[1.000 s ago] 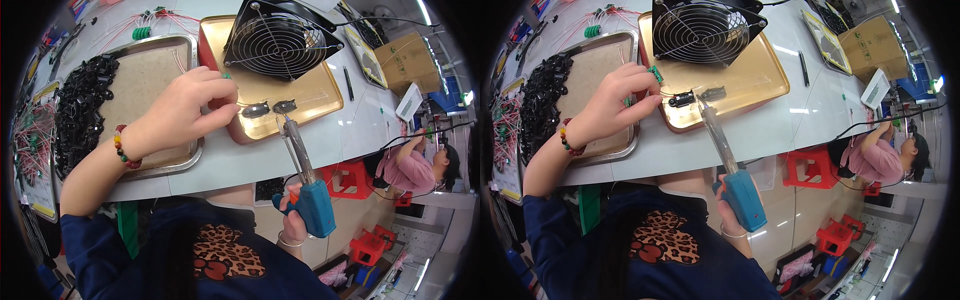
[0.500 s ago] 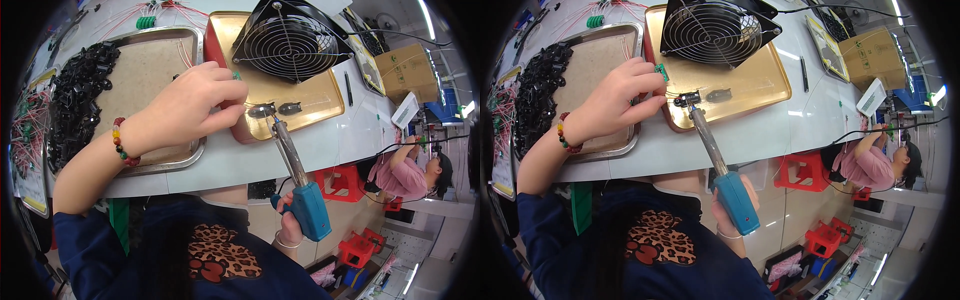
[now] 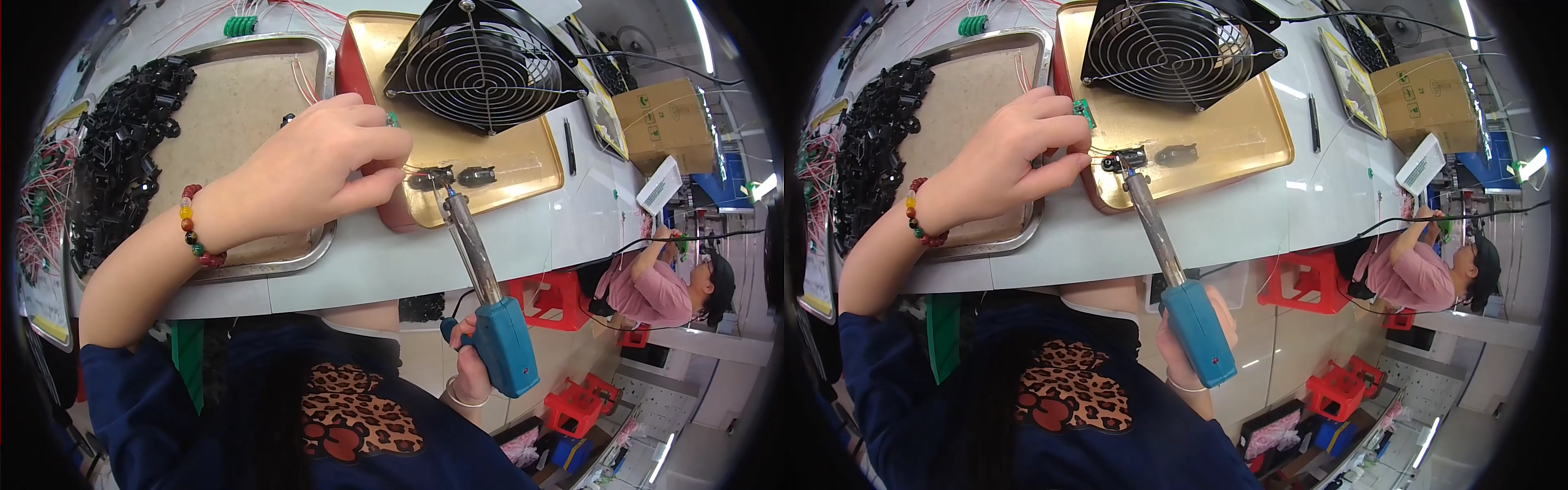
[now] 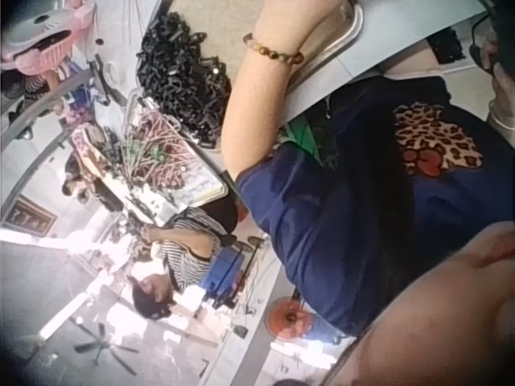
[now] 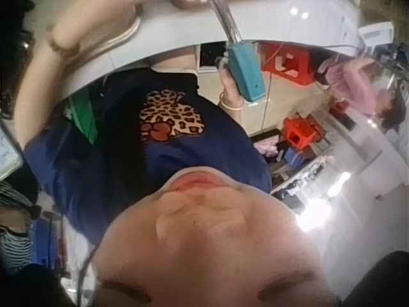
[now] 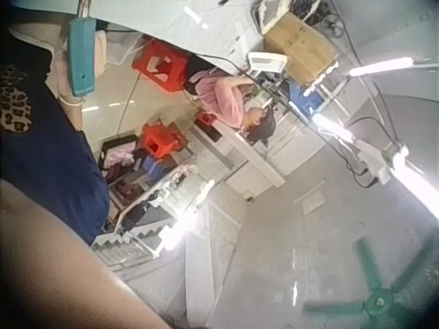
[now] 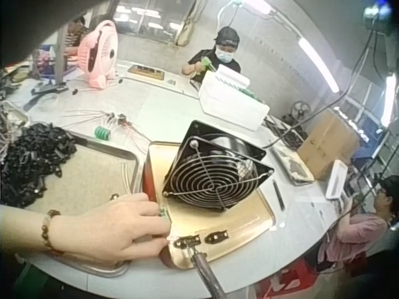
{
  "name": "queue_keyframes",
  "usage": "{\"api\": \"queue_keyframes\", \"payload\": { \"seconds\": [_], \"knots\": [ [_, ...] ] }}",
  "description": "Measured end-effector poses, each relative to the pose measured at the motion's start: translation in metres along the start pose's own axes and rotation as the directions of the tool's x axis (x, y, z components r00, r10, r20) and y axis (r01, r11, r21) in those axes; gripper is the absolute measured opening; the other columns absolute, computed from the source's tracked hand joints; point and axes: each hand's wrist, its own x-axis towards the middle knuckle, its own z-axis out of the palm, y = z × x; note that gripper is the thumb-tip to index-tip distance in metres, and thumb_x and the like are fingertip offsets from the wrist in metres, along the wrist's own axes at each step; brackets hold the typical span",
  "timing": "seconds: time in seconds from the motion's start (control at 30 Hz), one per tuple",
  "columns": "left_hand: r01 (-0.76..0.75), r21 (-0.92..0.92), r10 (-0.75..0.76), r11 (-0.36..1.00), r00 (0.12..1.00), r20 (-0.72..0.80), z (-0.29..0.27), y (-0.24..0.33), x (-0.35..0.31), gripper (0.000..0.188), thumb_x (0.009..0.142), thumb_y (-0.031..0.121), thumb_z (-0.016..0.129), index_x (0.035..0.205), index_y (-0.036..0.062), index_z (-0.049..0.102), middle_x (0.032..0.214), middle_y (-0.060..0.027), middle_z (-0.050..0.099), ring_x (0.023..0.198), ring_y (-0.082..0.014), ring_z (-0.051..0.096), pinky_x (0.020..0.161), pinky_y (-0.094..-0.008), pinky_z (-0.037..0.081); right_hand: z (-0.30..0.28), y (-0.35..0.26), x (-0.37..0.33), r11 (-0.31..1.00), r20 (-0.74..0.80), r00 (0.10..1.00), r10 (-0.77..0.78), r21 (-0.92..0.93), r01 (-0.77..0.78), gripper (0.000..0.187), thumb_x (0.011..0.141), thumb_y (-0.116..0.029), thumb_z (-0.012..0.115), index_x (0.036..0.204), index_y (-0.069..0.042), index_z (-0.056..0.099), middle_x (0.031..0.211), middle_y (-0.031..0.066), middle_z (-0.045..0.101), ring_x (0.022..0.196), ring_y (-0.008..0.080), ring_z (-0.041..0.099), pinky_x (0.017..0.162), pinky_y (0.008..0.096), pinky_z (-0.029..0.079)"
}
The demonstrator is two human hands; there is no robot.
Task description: Soldering wires to small circuit boards for toy components at a workbench.
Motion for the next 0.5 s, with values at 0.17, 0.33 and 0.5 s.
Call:
{"api": "queue_keyframes", "payload": {
  "seconds": [0.17,0.33,0.5],
  "knots": [
    [-0.011,0.003,0.011,1.000,1.000,0.007,0.0000,0.0004,0.0008,0.010,0.077,0.010,0.061,0.078,0.0030,0.054,0.072,-0.0091,0.046,0.073,-0.0262,0.045,0.065,-0.0354,0.039,-0.0064,0.0056,-0.0034,0.988,0.009,1.000,-0.011,-0.152,0.013,0.011,0.063,0.002,0.062,0.074,0.002,0.059,0.067,0.0080,0.055,0.057,0.0221,0.052,0.050,0.0280,0.039],
    [-0.014,0.005,0.013,1.000,1.000,0.014,0.0003,0.0000,0.0010,0.010,0.077,0.011,0.061,0.079,0.0029,0.054,0.072,-0.0090,0.046,0.073,-0.0262,0.045,0.065,-0.0352,0.039,-0.0032,0.0024,-0.0032,0.995,-0.003,1.000,0.021,-0.094,-0.021,0.015,0.061,0.008,0.060,0.074,0.001,0.059,0.068,0.0083,0.055,0.058,0.0223,0.053,0.050,0.0280,0.040],
    [-0.024,0.009,0.024,1.000,1.000,0.006,0.0009,-0.0009,0.0001,0.011,0.077,0.011,0.061,0.080,0.0027,0.055,0.073,-0.0091,0.046,0.073,-0.0262,0.045,0.066,-0.0352,0.039,0.0022,0.0012,-0.0023,0.997,-0.075,0.996,0.049,-0.055,-0.053,0.012,0.061,0.003,0.063,0.073,0.002,0.059,0.070,0.0103,0.058,0.059,0.0237,0.054,0.052,0.0280,0.042]
  ]
}}
